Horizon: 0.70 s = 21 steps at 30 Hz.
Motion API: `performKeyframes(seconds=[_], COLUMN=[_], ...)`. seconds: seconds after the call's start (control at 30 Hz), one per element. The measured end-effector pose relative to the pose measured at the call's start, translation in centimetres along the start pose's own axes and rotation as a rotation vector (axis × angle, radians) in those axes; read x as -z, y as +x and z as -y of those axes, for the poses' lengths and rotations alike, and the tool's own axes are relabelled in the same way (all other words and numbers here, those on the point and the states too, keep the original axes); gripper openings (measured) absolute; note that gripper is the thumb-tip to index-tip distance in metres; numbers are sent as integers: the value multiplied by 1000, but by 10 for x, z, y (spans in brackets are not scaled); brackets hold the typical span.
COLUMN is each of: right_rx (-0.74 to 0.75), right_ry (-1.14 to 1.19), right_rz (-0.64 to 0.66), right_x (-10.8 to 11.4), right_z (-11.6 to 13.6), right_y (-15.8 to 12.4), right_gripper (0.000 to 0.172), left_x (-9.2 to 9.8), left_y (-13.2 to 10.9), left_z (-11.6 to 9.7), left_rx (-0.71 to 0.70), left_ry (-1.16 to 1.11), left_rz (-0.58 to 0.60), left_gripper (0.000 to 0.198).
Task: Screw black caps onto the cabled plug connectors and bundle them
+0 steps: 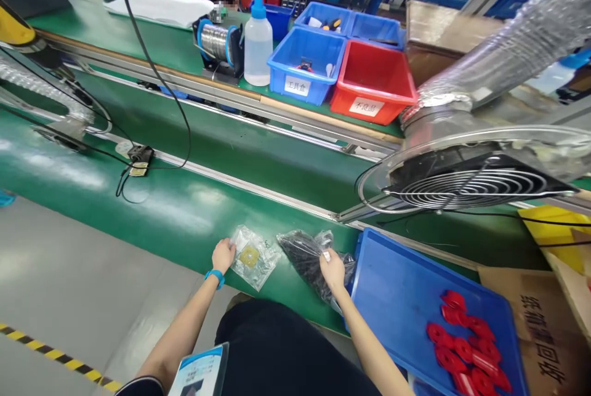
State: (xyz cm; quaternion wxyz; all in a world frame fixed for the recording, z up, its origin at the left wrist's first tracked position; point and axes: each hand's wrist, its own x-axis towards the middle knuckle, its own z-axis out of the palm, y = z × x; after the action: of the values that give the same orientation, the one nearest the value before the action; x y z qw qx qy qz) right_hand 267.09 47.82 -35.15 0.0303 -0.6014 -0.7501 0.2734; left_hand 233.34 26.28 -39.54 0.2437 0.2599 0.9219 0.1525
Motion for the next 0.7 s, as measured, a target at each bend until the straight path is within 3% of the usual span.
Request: performKeyframes(seconds=[0.27,0.5,0.7], right_rx=[62,97,71], right_ry=[221,402,512], right_rz=[-101,-88,-32], right_x=[19,36,41], right_z=[-2,-1,1], right_y=[-5,-14,-14], right_gripper=[41,51,47], left_x=[-8,-10,-28], left_y=[-34,-87,-136], left_z=[30,60,64], left_rx=[212,426,659], left_ry=[-308,-729,-1211], left_rz=[-36,-213,-301], left_gripper=[28,26,30])
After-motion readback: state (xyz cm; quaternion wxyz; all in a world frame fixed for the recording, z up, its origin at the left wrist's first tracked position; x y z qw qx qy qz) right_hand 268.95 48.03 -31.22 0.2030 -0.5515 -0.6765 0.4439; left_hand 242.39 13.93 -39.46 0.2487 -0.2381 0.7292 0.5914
